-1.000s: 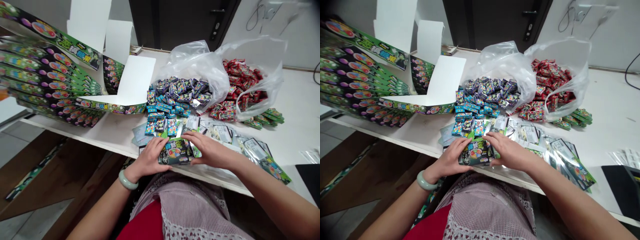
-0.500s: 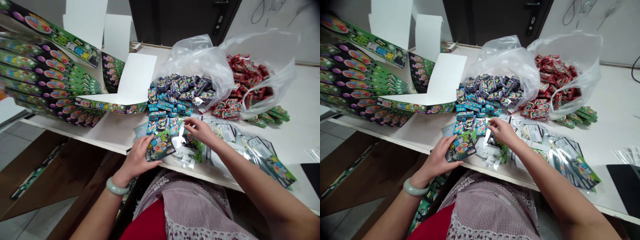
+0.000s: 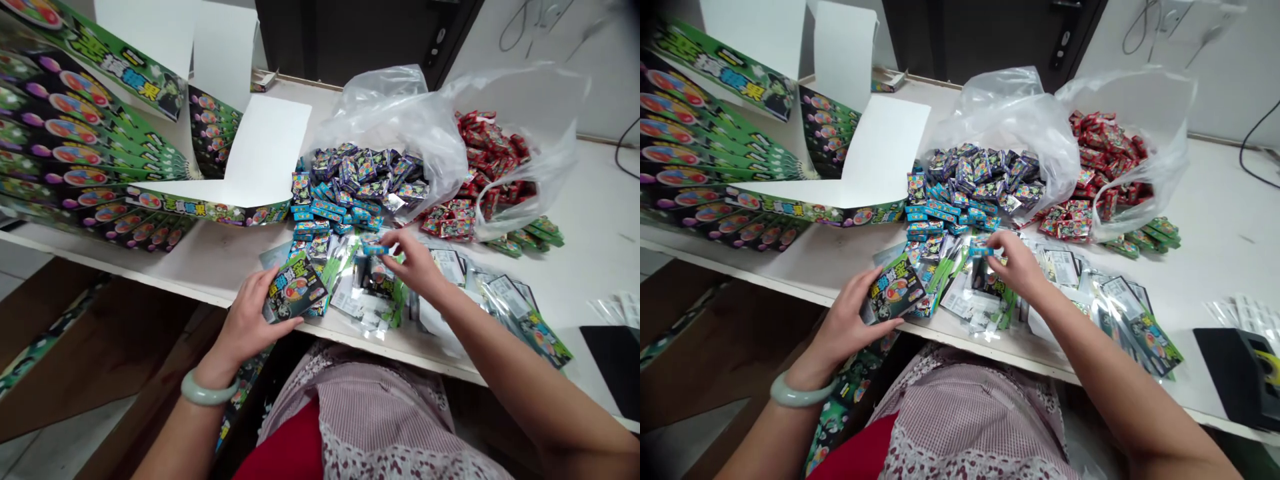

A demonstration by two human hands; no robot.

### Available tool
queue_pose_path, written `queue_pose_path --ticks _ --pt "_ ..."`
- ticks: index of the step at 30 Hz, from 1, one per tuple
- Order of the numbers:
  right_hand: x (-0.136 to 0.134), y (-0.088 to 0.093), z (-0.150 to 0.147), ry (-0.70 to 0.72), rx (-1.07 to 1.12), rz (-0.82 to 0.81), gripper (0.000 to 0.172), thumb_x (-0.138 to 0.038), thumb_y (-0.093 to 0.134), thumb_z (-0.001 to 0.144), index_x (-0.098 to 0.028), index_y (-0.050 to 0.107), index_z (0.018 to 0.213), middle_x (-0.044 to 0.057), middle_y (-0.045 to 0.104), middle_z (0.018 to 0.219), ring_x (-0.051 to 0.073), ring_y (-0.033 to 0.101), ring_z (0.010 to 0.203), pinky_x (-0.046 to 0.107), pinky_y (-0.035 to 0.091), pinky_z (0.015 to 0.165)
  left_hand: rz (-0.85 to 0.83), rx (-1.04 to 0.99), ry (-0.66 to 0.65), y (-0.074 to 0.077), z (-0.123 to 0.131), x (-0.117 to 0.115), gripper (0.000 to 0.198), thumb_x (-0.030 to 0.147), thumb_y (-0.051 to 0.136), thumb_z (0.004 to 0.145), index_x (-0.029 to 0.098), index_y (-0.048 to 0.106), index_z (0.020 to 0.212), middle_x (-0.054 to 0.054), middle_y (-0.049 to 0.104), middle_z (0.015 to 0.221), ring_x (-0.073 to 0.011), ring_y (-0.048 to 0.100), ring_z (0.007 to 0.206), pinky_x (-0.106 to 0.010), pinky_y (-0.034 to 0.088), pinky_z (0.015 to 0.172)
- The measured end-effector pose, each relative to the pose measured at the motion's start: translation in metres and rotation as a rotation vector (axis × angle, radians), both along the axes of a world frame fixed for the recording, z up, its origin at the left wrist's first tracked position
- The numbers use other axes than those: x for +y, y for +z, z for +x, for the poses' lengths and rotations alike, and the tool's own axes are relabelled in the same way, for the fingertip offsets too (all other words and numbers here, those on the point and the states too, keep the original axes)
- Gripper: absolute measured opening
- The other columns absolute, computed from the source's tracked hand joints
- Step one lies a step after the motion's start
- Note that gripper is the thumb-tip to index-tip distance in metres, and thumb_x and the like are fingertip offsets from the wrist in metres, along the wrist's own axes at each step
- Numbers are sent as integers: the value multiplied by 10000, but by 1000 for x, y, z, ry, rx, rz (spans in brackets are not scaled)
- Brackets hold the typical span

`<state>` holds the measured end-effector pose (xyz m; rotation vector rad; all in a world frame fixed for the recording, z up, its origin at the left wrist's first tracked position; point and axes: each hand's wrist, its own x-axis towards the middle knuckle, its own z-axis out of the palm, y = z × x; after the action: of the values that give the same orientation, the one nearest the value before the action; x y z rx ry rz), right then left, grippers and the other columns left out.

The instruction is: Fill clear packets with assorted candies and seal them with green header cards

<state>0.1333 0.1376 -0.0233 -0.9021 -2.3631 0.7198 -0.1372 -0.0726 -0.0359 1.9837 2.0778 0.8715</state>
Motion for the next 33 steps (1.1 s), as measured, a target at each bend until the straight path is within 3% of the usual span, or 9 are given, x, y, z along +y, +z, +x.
queue_pose_path --ticks 4,9,12,15,18,22,25,29,33 --pt "-19 -2 32 270 -280 162 131 -157 567 842 -185 593 968 126 653 1049 269 590 1040 437 480 888 14 14 -58 5 9 8 876 537 712 736 250 285 1445 -136 479 1307 -335 490 1219 -517 431 1036" --pt "-13 -3 28 119 -399 118 643 -376 704 774 -165 474 1336 192 492 1394 350 433 1299 546 382 1039 -1 42 -106 10 23 17 879 519 722 736 254 278 1447 -136 487 1293 -335 491 1213 -523 435 1026" --pt "-5 -5 18 78 -495 54 834 -400 783 664 -136 446 1380 211 485 1393 393 426 1296 567 378 1037 -32 66 -168 12 30 21 887 502 733 731 229 287 1448 -149 494 1284 -335 500 1200 -518 444 1010" --pt "-7 0 17 24 -374 96 694 -316 745 690 -113 504 1309 192 568 1256 336 530 1176 486 437 1008 -44 91 -186 13 35 23 901 494 745 718 219 301 1452 -157 506 1277 -344 504 1192 -522 443 1006" --pt "-22 21 28 -50 -162 234 630 -317 698 748 -153 479 1315 181 517 1290 316 490 1217 479 421 1035 -50 80 -210 11 40 26 928 499 755 703 218 300 1462 -162 506 1287 -351 498 1197 -533 433 1012" --pt "-44 56 42 175 -264 334 620 -329 688 783 -195 463 1345 164 489 1332 319 467 1227 487 430 1026 -27 42 -277 10 48 34 971 527 759 689 211 282 1474 -172 486 1307 -354 476 1218 -542 416 1025" --pt "-52 70 44 302 -415 341 597 -312 704 773 -171 509 1319 175 501 1335 326 494 1186 479 458 986 -4 61 -313 12 52 37 966 504 757 700 203 271 1479 -176 480 1302 -354 476 1212 -544 422 1012" --pt "-51 73 44 439 -460 271 614 -296 723 759 -161 520 1323 173 532 1317 313 524 1153 465 483 954 -9 79 -370 15 55 36 961 490 753 706 176 272 1477 -185 477 1302 -352 481 1199 -540 425 1007" --pt "-47 69 44 463 -422 203 629 -284 744 737 -218 528 1325 151 535 1322 304 531 1164 460 482 964 -51 37 -427 17 57 33 955 492 745 712 198 261 1481 -167 494 1291 -335 484 1197 -532 417 1019"
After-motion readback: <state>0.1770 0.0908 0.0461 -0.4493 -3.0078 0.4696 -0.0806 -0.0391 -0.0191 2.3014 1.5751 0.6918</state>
